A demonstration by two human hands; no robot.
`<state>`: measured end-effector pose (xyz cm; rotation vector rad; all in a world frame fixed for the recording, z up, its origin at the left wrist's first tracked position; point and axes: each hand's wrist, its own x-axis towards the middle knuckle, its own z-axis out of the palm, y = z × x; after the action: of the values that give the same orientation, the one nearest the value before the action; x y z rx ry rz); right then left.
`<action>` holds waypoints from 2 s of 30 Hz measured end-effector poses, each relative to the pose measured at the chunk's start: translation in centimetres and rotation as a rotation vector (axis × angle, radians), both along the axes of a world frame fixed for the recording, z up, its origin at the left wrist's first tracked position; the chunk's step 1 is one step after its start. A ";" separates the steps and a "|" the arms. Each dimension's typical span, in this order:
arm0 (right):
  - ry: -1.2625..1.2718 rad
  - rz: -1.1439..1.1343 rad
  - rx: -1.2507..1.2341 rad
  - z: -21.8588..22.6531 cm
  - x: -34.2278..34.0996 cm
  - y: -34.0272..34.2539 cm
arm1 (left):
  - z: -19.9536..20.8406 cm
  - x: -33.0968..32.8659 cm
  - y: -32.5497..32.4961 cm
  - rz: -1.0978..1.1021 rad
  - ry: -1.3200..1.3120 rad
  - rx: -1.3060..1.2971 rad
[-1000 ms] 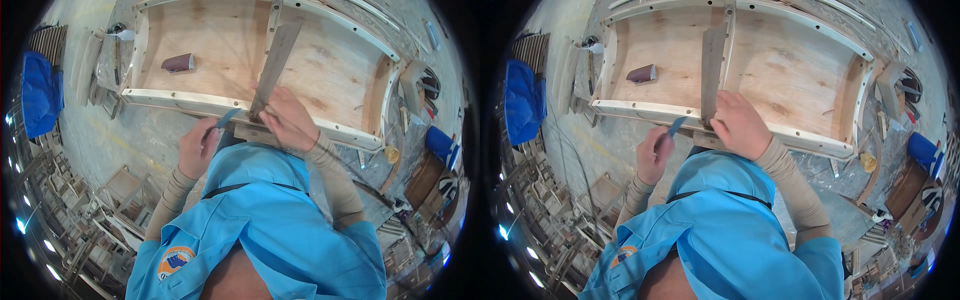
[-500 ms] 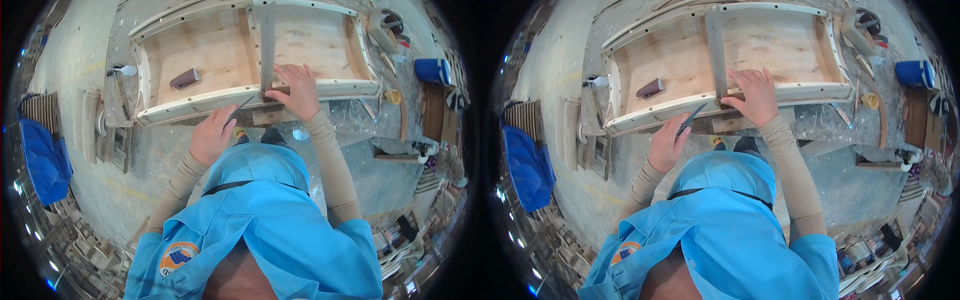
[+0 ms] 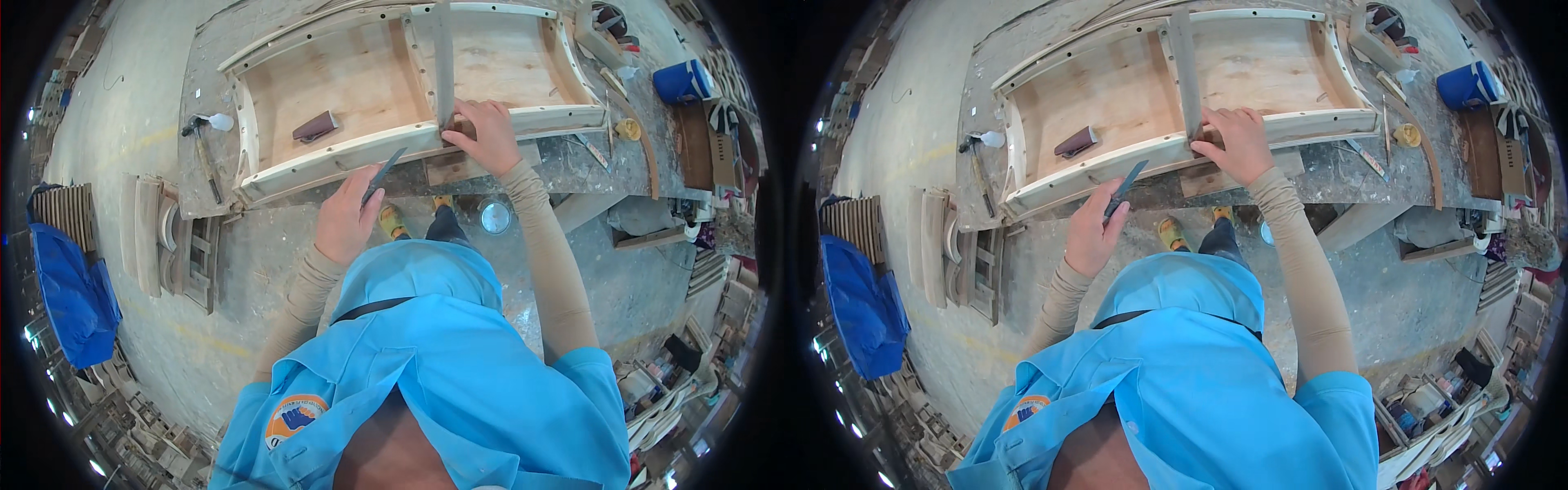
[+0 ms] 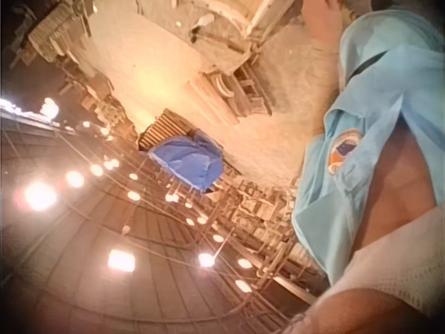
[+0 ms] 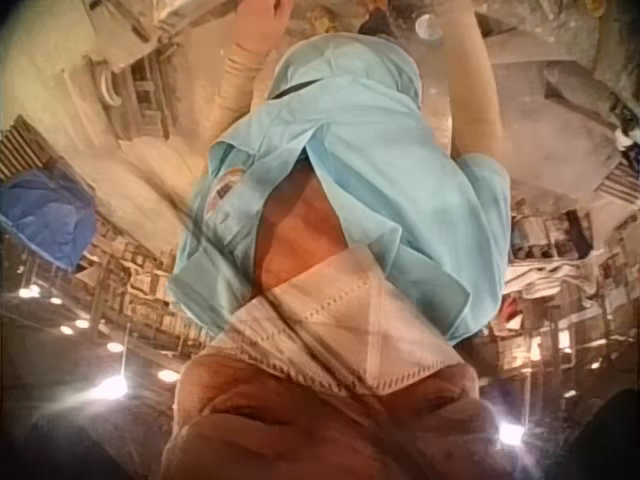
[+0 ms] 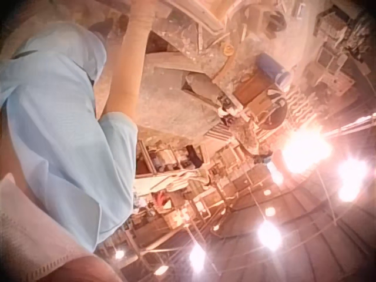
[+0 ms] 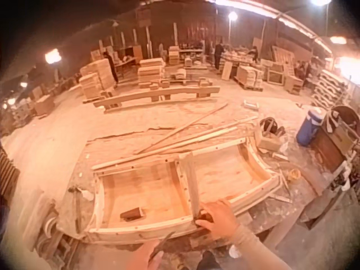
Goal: The person assembles a wooden furniture frame by inserting small wooden dowels into pre-drilled holes. They use a squeeze bottle to apply glue into the holes and then press the dowels into place to join the frame components.
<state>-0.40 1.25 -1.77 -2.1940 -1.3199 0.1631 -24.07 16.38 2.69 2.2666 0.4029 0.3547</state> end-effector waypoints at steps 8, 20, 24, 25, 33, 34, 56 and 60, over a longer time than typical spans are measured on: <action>0.028 -0.028 -0.011 0.5 -0.2 0.4 | -1.5 -1.4 0.3 0.057 0.042 -0.125; 0.085 0.066 -0.077 0.5 1.0 0.2 | -1.0 -2.6 1.9 0.204 -0.018 -0.168; 0.143 0.089 -0.031 0.6 1.2 -0.1 | -0.7 -4.3 3.6 0.294 -0.085 -0.081; 0.158 0.085 -0.055 0.8 1.3 -0.2 | -0.3 -4.7 4.6 0.317 -0.104 -0.059; 0.121 -0.038 -0.007 2.4 -0.7 -0.2 | 2.0 -6.6 14.8 0.570 -0.098 0.006; 0.117 -0.060 0.031 2.4 -0.2 -0.1 | 2.2 -5.8 16.3 0.559 -0.108 0.043; -0.004 0.450 -0.307 -3.0 27.5 14.5 | -2.8 -1.0 24.3 0.874 0.193 0.115; -0.013 0.471 -0.309 -3.1 27.7 14.6 | -2.1 -10.1 19.8 1.097 0.222 0.115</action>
<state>27.26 15.87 -4.88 -2.0820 -1.9076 0.5657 -34.20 36.17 0.59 1.9881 1.7742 0.6678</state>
